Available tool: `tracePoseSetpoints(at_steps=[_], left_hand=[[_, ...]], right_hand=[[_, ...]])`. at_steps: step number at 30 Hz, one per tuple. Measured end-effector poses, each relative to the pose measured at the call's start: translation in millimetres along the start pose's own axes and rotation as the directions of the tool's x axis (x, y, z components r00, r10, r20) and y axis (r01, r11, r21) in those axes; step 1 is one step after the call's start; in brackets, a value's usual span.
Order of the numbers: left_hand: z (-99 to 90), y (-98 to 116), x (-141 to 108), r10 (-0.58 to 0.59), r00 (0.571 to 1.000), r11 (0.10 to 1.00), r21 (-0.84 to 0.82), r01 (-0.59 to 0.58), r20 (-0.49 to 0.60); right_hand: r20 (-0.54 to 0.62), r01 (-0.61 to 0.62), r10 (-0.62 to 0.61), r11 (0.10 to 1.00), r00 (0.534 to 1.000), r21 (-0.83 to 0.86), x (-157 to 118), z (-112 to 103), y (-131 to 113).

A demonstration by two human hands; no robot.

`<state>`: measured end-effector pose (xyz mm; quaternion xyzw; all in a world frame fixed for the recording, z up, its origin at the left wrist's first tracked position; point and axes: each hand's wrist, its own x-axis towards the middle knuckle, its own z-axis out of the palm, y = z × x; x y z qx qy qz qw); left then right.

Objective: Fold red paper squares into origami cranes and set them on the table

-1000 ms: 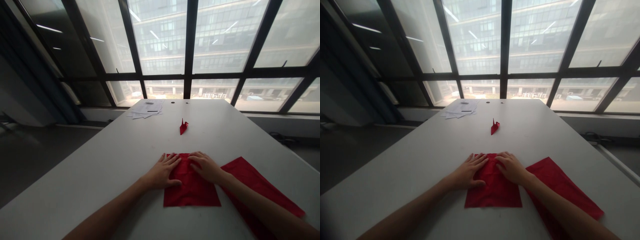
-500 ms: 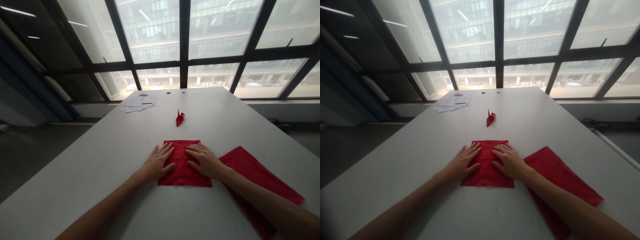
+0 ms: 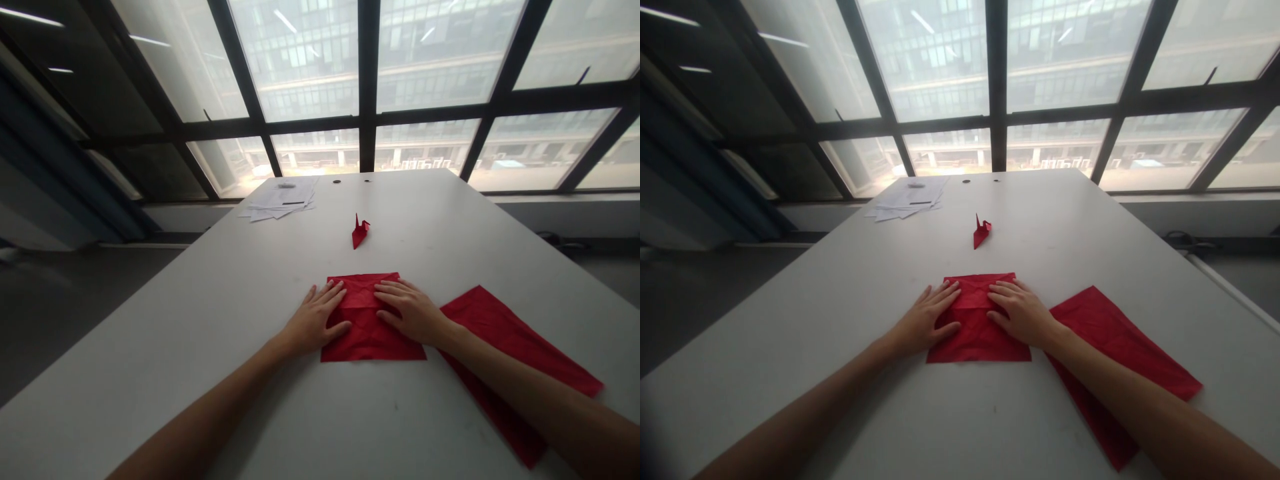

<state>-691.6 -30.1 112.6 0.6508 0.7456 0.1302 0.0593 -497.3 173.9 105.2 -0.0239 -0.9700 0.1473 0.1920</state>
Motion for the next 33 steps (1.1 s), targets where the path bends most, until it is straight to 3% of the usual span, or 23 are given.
tracePoseSetpoints(at_steps=[5,11,18,22,33], left_hand=[[0.7,-0.1,0.4,0.0,1.0,0.999,0.032,-0.001,0.022],[0.1,-1.1,2.5,-0.048,0.999,0.998,-0.049,0.048,-0.011],[-1.9,-3.3,2.0,-0.08,0.986,0.981,-0.185,0.053,-0.144],[-1.0,-4.1,2.7,-0.063,0.968,0.964,-0.266,-0.004,-0.243],[-6.5,2.8,2.7,-0.179,0.908,0.907,-0.422,0.002,-0.38]], right_hand=[[0.02,0.007,-0.008,0.999,1.0,0.043,-1.6,-1.1,2.0],[0.061,0.009,-0.014,0.997,0.998,0.075,-1.2,-0.1,6.2],[-0.098,0.024,-0.012,0.992,0.995,0.125,0.6,3.1,13.0],[-0.203,0.05,-0.014,0.984,0.979,0.173,1.5,3.2,13.6],[-0.25,-0.102,0.186,0.944,0.95,0.314,0.3,1.5,9.2]])
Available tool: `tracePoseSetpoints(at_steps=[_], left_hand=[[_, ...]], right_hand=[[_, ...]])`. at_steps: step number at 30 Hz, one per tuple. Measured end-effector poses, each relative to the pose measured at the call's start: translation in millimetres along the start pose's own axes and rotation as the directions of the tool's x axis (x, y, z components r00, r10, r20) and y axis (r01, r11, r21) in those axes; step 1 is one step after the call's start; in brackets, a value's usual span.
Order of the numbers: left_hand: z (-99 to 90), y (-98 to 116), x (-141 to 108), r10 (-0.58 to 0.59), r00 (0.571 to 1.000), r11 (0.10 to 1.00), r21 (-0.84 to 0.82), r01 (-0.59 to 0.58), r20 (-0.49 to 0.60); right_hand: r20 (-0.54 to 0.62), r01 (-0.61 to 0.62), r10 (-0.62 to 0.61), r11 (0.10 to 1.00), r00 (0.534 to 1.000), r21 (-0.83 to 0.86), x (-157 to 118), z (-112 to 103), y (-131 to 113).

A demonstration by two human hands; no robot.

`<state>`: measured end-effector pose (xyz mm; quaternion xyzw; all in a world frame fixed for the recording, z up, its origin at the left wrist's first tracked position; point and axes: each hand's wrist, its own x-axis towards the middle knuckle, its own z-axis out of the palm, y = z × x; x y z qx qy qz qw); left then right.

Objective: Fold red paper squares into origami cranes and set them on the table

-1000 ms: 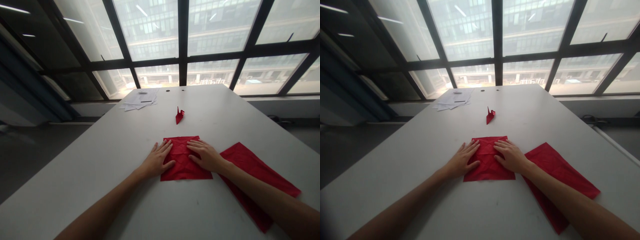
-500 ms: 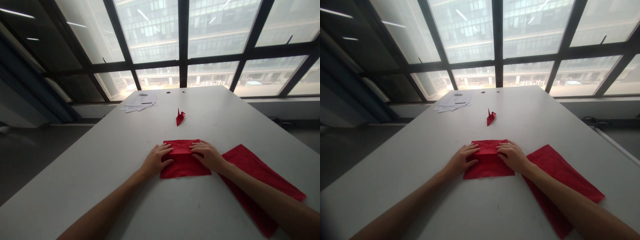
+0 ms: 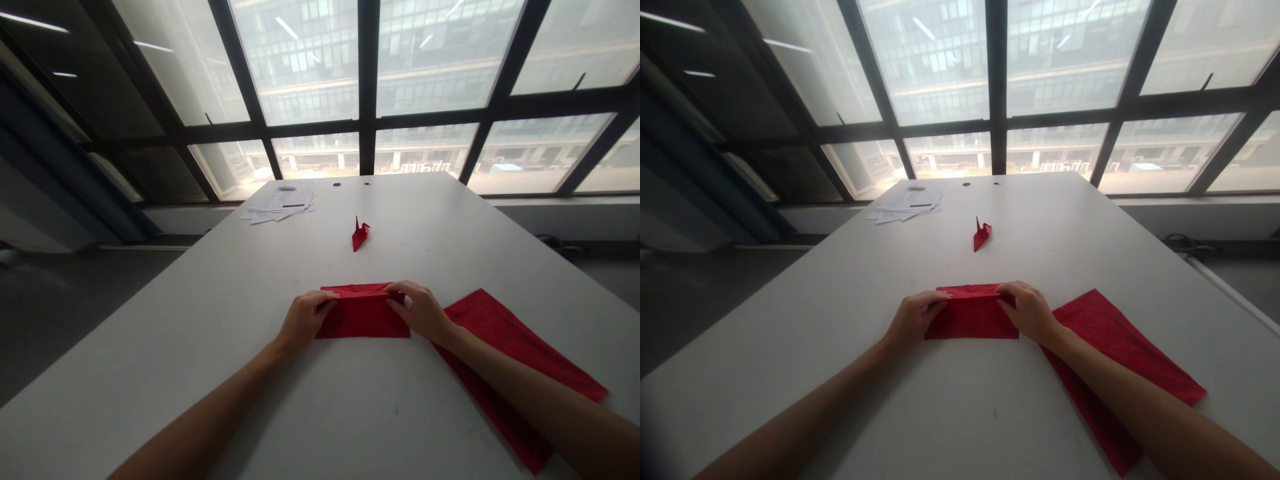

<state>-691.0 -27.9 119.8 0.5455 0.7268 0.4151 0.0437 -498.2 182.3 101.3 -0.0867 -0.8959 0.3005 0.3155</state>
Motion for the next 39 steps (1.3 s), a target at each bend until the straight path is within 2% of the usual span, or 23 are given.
tracePoseSetpoints(at_steps=[7,14,19,21,27,31,36,39], left_hand=[[0.7,1.6,-0.4,-0.035,0.999,0.999,0.02,0.036,-0.04],[0.9,5.4,-0.5,-0.014,0.999,1.0,0.021,0.015,-0.041],[0.8,11.4,-1.5,-0.044,0.996,0.999,0.02,0.045,-0.076],[0.4,14.0,-2.5,-0.025,0.996,0.999,0.042,0.029,-0.08],[1.6,26.7,-6.9,0.075,0.996,0.981,0.184,-0.065,-0.045],[5.8,34.1,-10.4,0.132,0.99,0.944,0.297,-0.143,0.058],[11.3,40.7,-13.6,0.1,0.979,0.918,0.364,-0.16,0.178],[11.2,45.1,-13.7,0.084,0.976,0.916,0.369,-0.155,0.202]], right_hand=[[-0.032,-0.009,0.01,0.999,0.999,0.045,1.6,0.3,-1.5],[-0.098,-0.005,0.011,0.999,0.995,0.054,2.3,0.3,-1.6],[-0.295,0.004,-0.023,0.998,0.955,-0.065,5.1,-2.6,-8.5],[-0.314,0.014,-0.055,0.991,0.948,-0.132,4.2,-2.8,-12.7],[-0.185,0.017,-0.054,0.981,0.981,-0.196,-3.9,4.8,-27.9],[-0.142,0.008,-0.034,0.983,0.989,-0.183,-5.3,8.0,-28.1],[0.023,0.032,-0.027,0.974,0.999,-0.223,-5.4,10.0,-17.0],[0.067,0.046,-0.029,0.961,0.997,-0.273,-5.8,11.0,-15.4]])
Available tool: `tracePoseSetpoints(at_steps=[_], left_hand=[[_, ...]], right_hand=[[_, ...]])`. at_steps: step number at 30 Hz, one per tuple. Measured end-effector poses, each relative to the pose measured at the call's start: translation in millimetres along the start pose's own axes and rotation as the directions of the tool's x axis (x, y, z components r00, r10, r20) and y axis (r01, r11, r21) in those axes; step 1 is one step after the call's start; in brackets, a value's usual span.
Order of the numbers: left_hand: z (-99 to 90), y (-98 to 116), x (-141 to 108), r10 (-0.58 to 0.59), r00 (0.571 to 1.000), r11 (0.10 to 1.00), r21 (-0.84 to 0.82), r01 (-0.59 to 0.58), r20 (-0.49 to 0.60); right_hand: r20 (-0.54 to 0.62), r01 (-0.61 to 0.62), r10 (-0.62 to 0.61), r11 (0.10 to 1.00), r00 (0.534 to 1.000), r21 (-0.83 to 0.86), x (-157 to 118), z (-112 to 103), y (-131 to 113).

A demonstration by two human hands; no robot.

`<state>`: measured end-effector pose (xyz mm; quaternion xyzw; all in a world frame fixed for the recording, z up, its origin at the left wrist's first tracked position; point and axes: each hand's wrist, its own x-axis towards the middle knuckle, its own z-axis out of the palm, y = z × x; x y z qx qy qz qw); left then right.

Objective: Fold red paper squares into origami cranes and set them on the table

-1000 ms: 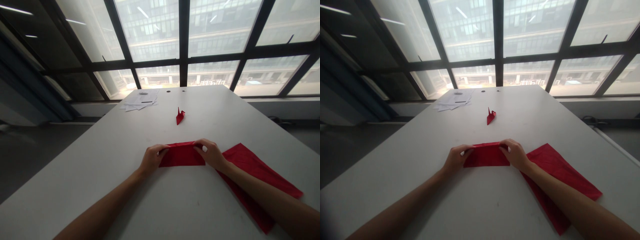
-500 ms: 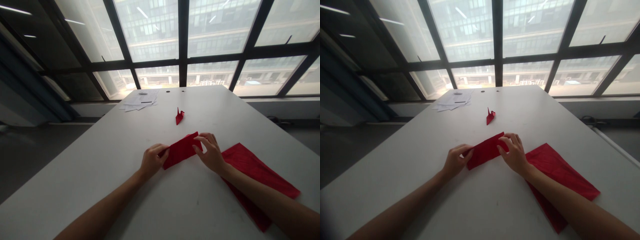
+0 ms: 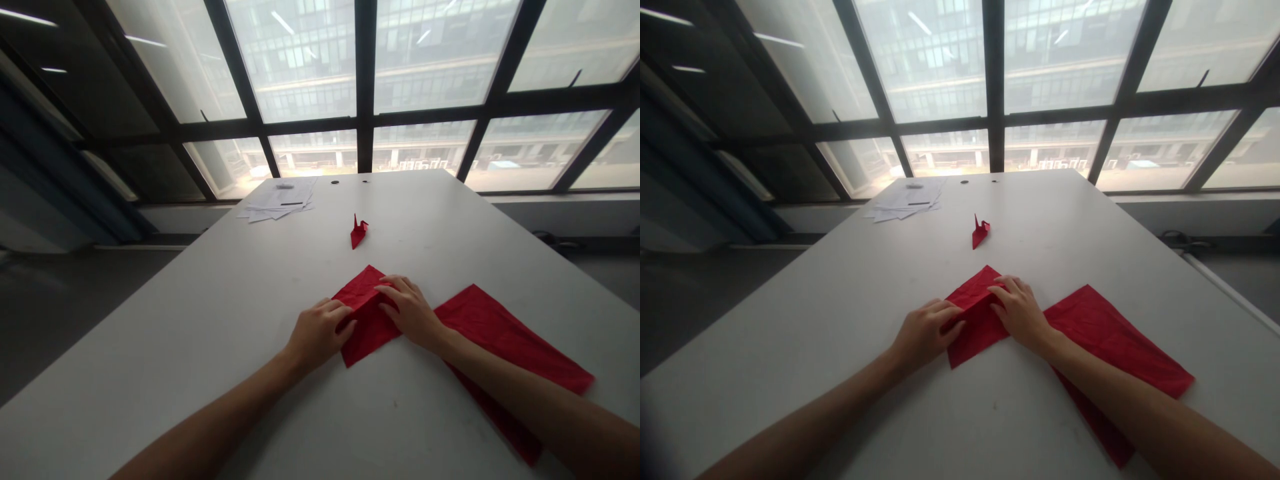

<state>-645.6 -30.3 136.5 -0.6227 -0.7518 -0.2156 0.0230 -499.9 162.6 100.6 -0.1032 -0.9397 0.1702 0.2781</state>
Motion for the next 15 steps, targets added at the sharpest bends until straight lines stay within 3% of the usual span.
tracePoseSetpoints(at_steps=[4,9,12,15], left_hand=[[-4.5,1.0,-1.2,0.013,1.0,0.996,-0.085,-0.011,0.02],[-4.3,-13.1,-1.4,-0.044,0.998,0.961,-0.272,0.056,0.048],[-2.8,-25.6,2.7,-0.044,0.999,0.967,-0.252,0.043,0.004],[-1.8,-35.8,7.3,0.049,0.999,0.981,-0.19,-0.046,0.009]], right_hand=[[-0.038,-0.036,0.033,0.997,0.999,-0.076,0.2,-2.0,-2.9],[0.075,-0.027,0.025,0.999,0.997,0.019,0.1,-4.4,-5.8],[0.134,0.024,-0.036,0.996,0.99,0.089,-0.2,-5.9,-9.7],[0.178,0.076,-0.1,0.988,0.979,0.134,-0.4,-7.9,-13.6]])
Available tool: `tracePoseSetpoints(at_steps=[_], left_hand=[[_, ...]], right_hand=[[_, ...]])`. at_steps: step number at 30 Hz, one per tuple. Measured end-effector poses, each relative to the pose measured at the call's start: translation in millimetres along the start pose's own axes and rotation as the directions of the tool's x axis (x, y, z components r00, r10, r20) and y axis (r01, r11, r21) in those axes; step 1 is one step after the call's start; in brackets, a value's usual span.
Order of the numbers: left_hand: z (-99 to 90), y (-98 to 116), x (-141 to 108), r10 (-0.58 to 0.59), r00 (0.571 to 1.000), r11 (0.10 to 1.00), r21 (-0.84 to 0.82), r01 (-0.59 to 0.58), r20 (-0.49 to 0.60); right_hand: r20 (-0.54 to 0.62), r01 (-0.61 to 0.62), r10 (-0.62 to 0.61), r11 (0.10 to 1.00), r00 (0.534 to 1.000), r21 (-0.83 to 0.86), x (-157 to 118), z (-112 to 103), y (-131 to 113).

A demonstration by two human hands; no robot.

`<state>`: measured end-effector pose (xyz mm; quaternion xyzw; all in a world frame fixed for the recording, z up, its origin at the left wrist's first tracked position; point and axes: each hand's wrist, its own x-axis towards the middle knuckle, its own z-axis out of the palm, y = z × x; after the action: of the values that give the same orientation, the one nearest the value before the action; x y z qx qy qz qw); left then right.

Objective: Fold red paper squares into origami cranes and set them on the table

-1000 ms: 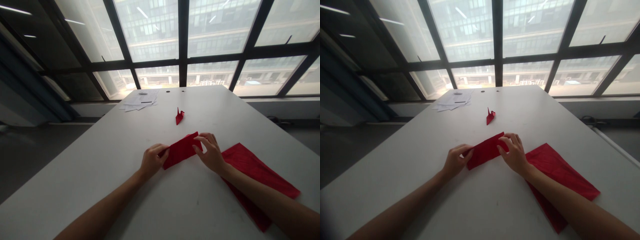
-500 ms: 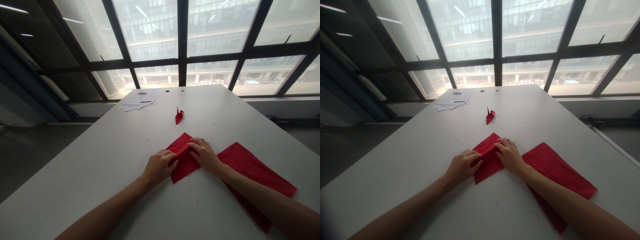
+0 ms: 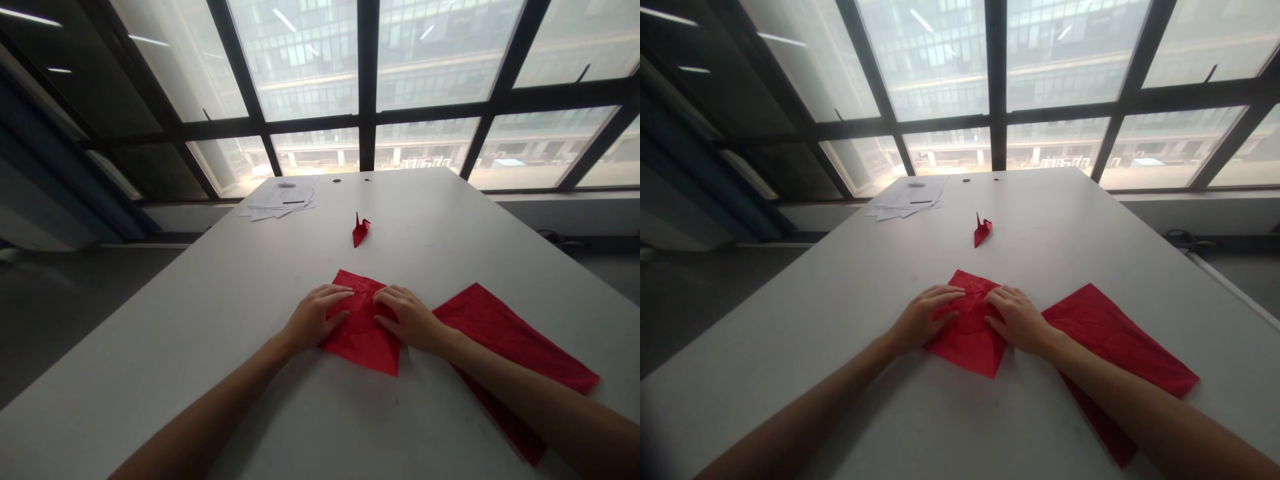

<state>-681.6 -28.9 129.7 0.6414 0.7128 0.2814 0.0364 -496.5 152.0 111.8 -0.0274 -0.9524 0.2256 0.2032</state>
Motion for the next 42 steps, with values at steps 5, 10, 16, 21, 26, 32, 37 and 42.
tracePoseSetpoints(at_steps=[5,10,16,21,26,32,37,42], left_hand=[[-2.3,-8.9,-0.9,0.057,0.98,0.996,0.059,-0.069,0.192],[-5.2,-10.0,-3.3,0.035,0.983,0.987,0.149,-0.063,0.183],[-3.8,-20.5,0.6,0.056,0.988,0.992,0.104,-0.072,0.143],[-0.5,-26.3,1.4,0.065,0.996,0.997,0.048,-0.068,0.067],[2.5,-25.8,0.7,0.088,0.996,0.996,0.002,-0.088,0.016],[3.8,-20.4,1.5,0.071,0.996,0.997,-0.017,-0.072,-0.059],[3.6,-24.8,1.0,0.023,0.997,0.999,0.025,-0.022,-0.068],[3.5,-33.6,-2.9,-0.016,1.0,0.999,0.052,0.015,0.012]], right_hand=[[0.056,0.063,-0.064,0.998,0.996,0.014,-0.6,-1.8,0.8],[0.049,0.092,-0.089,0.994,0.995,-0.06,-2.3,-0.6,-1.1],[0.054,0.016,-0.012,0.996,0.998,-0.084,-4.5,2.7,-5.2],[0.024,0.012,-0.011,0.999,1.0,-0.039,-2.4,4.1,-1.3],[-0.032,0.039,-0.039,0.999,0.999,0.002,-1.6,8.1,2.8],[-0.064,-0.013,0.014,1.0,0.998,0.024,-1.3,8.0,2.5],[-0.068,-0.025,0.022,0.999,0.997,-0.041,-2.4,5.2,3.1],[-0.059,-0.024,0.021,0.999,0.998,-0.048,-3.2,6.8,5.6]])
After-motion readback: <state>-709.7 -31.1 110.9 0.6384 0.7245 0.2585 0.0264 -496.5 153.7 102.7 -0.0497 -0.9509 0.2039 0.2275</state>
